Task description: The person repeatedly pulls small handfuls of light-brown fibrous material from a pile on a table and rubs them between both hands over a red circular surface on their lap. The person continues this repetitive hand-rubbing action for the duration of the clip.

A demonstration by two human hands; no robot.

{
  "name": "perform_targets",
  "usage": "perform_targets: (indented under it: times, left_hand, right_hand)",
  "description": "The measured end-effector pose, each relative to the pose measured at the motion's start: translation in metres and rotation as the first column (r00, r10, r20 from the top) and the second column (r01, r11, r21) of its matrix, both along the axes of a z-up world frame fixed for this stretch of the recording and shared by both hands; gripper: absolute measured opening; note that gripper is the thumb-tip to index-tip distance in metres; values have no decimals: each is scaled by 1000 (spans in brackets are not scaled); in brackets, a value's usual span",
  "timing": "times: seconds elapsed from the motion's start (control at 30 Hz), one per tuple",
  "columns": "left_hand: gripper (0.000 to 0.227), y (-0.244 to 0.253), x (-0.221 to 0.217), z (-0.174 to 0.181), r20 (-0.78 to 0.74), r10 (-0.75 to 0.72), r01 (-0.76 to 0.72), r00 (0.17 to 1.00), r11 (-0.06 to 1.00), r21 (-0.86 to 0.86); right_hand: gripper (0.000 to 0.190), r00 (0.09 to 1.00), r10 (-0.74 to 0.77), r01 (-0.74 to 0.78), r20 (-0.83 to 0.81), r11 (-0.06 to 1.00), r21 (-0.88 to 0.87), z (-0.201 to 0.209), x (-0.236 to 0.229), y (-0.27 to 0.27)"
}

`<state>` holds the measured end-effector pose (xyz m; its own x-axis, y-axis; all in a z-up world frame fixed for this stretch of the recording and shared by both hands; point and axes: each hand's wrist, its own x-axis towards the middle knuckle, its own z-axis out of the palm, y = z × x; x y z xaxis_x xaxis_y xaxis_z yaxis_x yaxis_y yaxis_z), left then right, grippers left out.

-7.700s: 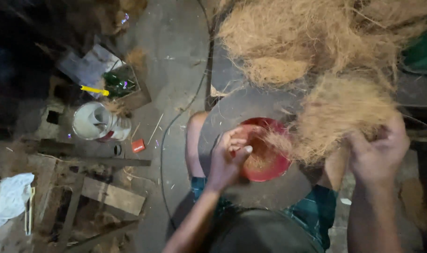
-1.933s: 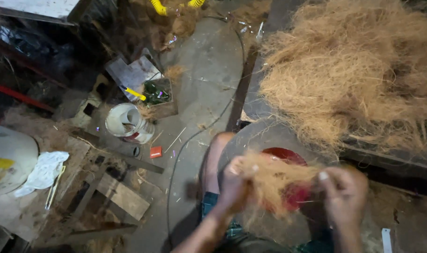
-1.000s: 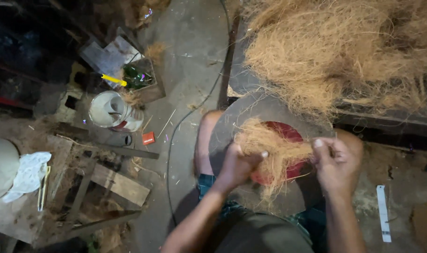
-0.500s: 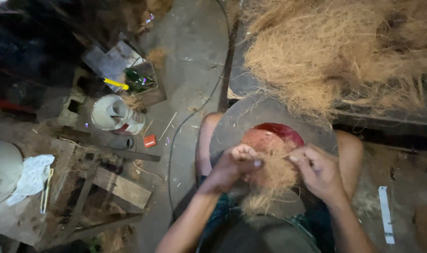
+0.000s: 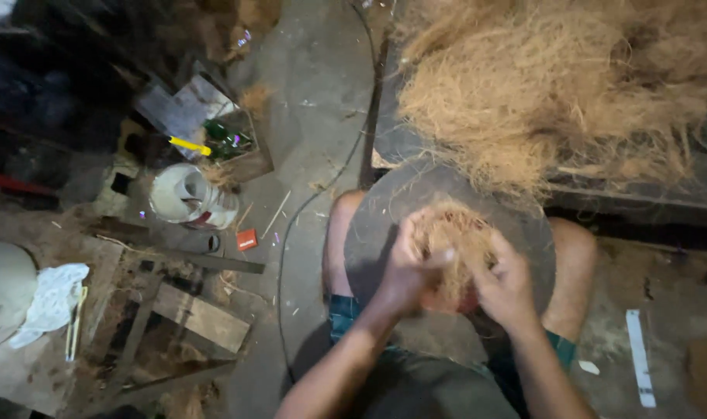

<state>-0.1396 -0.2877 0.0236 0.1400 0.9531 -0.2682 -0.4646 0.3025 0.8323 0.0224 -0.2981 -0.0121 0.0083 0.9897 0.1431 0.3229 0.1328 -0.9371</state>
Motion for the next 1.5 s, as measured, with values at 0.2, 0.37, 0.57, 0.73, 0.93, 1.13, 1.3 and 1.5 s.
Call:
perform_targets:
  times: [0.2,0.37,0.57,0.73,0.93,1.13,1.3,1.5]
  left_hand:
    - [63,-2,-28,-23,-113,20,-22,993,1000,-19]
    - [51,7,-58,-25,-192,192,-178,963,980,88]
    - [87,7,-19,26,12,-215,215,977,975,-64]
    - [40,3,-22,-1,-166,-154,134,974,983,-124]
    - [76,4,-46,24,-250,-91,71,964,994,-88]
    - [17,-6,-2,-2,-173,-288,283,942,958,-52]
    - [61,-2,-27,44,-353,-298,173,887,923,-344]
    - [49,3,-23,55,-251,-164,49,954,911,-410]
  right_hand:
    - [15,987,-135,118,-83,976,-183,-27,42,2]
    - [6,901,-421,388,-105,890,-240,-20,67,12]
    - [45,971,-213,167,-107,928,-332,3,6,14]
    - [37,990,-119,143,80,855,-499,27,10,7]
    - [14,978,-196,195,-72,980,-24,-8,71,-3]
    - [53,977,-7,112,214,869,-481,11,18,3]
    - [40,937,-319,347,141,813,-468,38,40,1]
    - [53,943,-104,208,316,925,-318,69,10,6]
